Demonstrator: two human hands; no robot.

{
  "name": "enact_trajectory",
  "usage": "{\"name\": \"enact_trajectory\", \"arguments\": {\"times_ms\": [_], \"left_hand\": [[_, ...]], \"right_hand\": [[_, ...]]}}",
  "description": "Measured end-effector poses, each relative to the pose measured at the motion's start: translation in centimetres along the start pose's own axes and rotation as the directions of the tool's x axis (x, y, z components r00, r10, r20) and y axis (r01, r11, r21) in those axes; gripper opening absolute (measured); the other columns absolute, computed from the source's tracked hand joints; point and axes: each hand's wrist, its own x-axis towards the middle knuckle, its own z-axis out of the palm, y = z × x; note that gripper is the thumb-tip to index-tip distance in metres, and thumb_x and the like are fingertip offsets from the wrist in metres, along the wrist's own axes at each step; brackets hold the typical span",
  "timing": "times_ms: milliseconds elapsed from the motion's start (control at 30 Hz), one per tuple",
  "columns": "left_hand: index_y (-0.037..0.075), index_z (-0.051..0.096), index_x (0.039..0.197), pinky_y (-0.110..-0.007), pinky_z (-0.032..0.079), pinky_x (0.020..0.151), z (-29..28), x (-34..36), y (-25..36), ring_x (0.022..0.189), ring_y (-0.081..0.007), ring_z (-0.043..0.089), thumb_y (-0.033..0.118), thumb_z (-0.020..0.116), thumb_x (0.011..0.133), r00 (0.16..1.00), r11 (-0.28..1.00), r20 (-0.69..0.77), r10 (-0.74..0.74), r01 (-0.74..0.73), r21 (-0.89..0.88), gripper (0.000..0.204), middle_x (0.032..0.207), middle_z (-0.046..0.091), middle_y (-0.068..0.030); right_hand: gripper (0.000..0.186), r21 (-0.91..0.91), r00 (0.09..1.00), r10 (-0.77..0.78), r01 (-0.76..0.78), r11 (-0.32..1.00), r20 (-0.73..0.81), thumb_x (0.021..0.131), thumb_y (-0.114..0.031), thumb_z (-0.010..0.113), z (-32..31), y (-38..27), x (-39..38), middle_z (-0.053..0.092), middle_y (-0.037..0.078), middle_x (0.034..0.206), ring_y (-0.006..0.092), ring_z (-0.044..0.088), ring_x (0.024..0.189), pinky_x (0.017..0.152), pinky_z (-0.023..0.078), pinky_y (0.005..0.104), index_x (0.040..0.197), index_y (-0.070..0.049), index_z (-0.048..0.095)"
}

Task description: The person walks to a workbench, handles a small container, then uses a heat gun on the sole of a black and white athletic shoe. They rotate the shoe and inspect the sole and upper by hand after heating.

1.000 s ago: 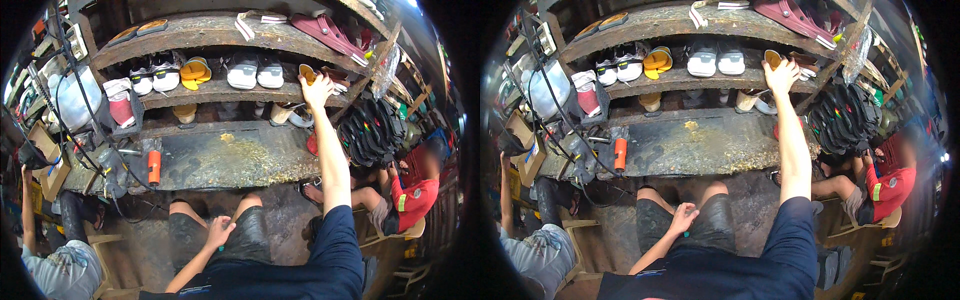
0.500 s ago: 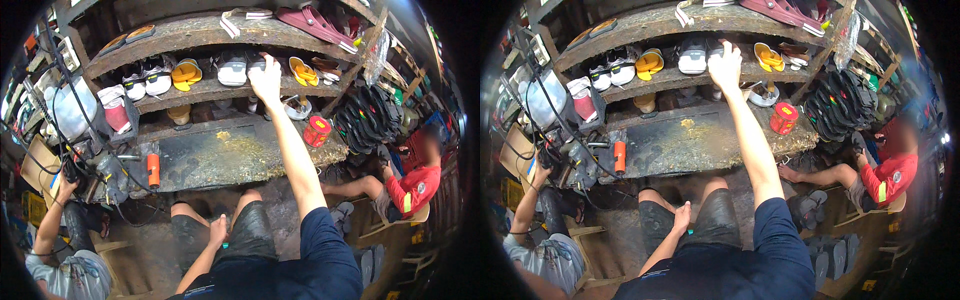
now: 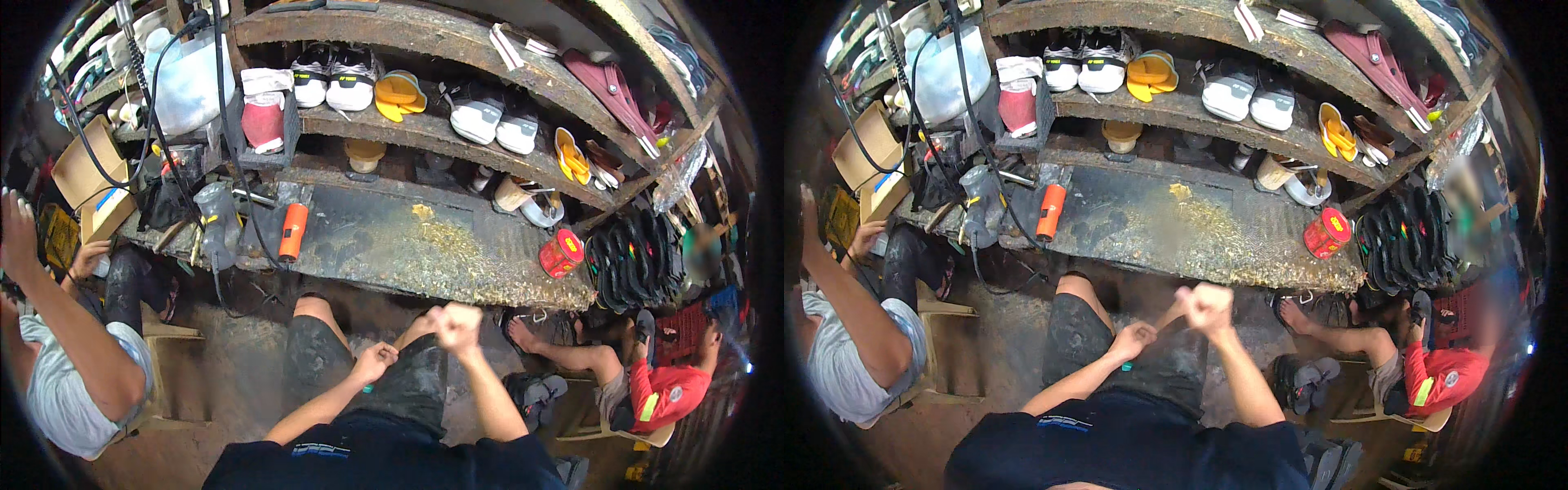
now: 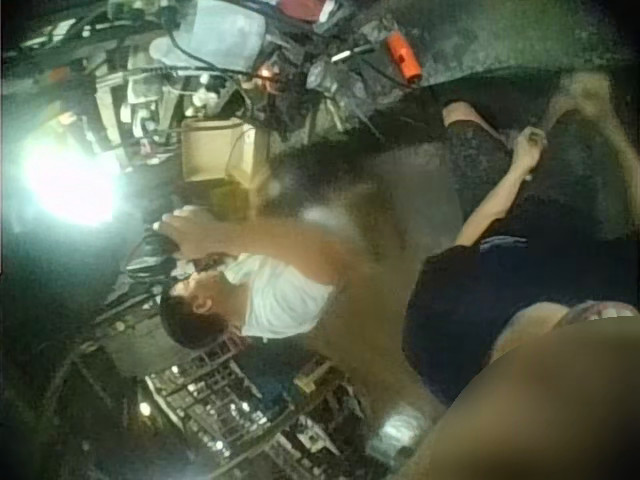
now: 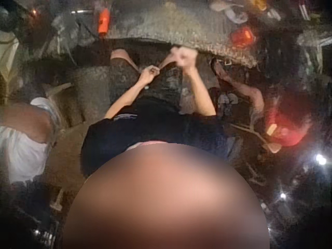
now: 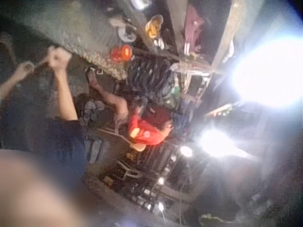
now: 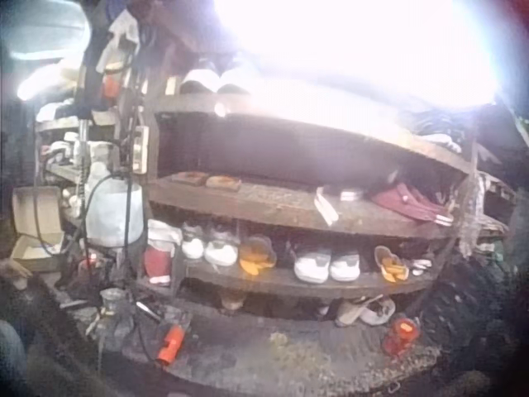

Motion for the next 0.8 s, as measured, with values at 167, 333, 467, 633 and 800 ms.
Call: {"name": "enact_trajectory", "arguments": {"times_ms": [167, 333, 467, 633, 800], "left_hand": [[0.003, 0.065, 0.112, -0.047, 0.054, 0.092, 0.7, -0.4, 0.3, 0.105, -0.0376, 0.071, 0.044, 0.061, 0.104, 0.996, 0.938, 0.077, 0.047, -0.071, 0.339, 0.043, 0.110, 0.073, -0.0224], [-0.001, 0.055, 0.126, -0.053, 0.047, 0.104, 0.4, -1.0, 1.3, 0.125, -0.0460, 0.061, 0.063, 0.049, 0.105, 0.991, 0.895, 0.137, -0.005, -0.057, 0.443, 0.068, 0.134, 0.064, -0.0305], [-0.002, 0.044, 0.137, -0.052, 0.046, 0.107, 0.0, -1.6, 1.9, 0.129, -0.0486, 0.059, 0.068, 0.055, 0.101, 0.969, 0.925, 0.233, -0.089, -0.007, 0.380, 0.079, 0.137, 0.060, -0.0356], [-0.001, 0.045, 0.135, -0.049, 0.048, 0.106, -0.2, -1.6, 2.7, 0.127, -0.0434, 0.062, 0.069, 0.066, 0.094, 0.967, 0.929, 0.247, -0.063, -0.033, 0.368, 0.084, 0.134, 0.062, -0.0332], [0.000, 0.051, 0.138, -0.046, 0.048, 0.108, 0.3, -1.5, 3.8, 0.128, -0.0409, 0.063, 0.067, 0.071, 0.092, 0.970, 0.936, 0.226, -0.087, 0.002, 0.353, 0.084, 0.134, 0.065, -0.0294]], "right_hand": [[0.015, 0.110, 0.944, -0.104, 0.072, 0.991, 0.312, 0.085, -0.017, 0.080, 4.8, 2.7, -7.2, 0.071, 0.012, 0.084, 0.0301, 0.067, 0.082, 0.076, 0.053, 0.0421, 0.082, -0.004, 0.075], [0.014, 0.068, 0.951, 0.162, -0.186, 0.980, 0.264, 0.088, -0.021, 0.077, 6.0, 4.4, -8.2, 0.073, 0.011, 0.100, 0.0319, 0.066, 0.104, 0.096, 0.049, 0.0452, 0.091, -0.007, 0.077], [0.031, -0.145, 0.942, 0.116, -0.073, 0.987, 0.314, 0.095, -0.033, 0.070, 5.3, 4.6, -9.1, 0.060, 0.012, 0.146, 0.0347, 0.048, 0.141, 0.116, 0.038, 0.0525, 0.121, -0.015, 0.074], [0.058, -0.263, 0.895, 0.125, -0.008, 0.965, 0.429, 0.097, -0.038, 0.069, 1.9, 3.2, -9.1, 0.044, 0.021, 0.161, 0.0418, 0.037, 0.151, 0.125, 0.030, 0.0544, 0.148, -0.014, 0.056], [0.063, -0.195, 0.899, -0.246, 0.331, 0.923, 0.361, 0.086, -0.023, 0.078, -4.7, 0.0, -0.4, 0.062, 0.020, 0.140, 0.0431, 0.061, 0.126, 0.109, 0.049, 0.0534, 0.143, -0.006, 0.059]]}}
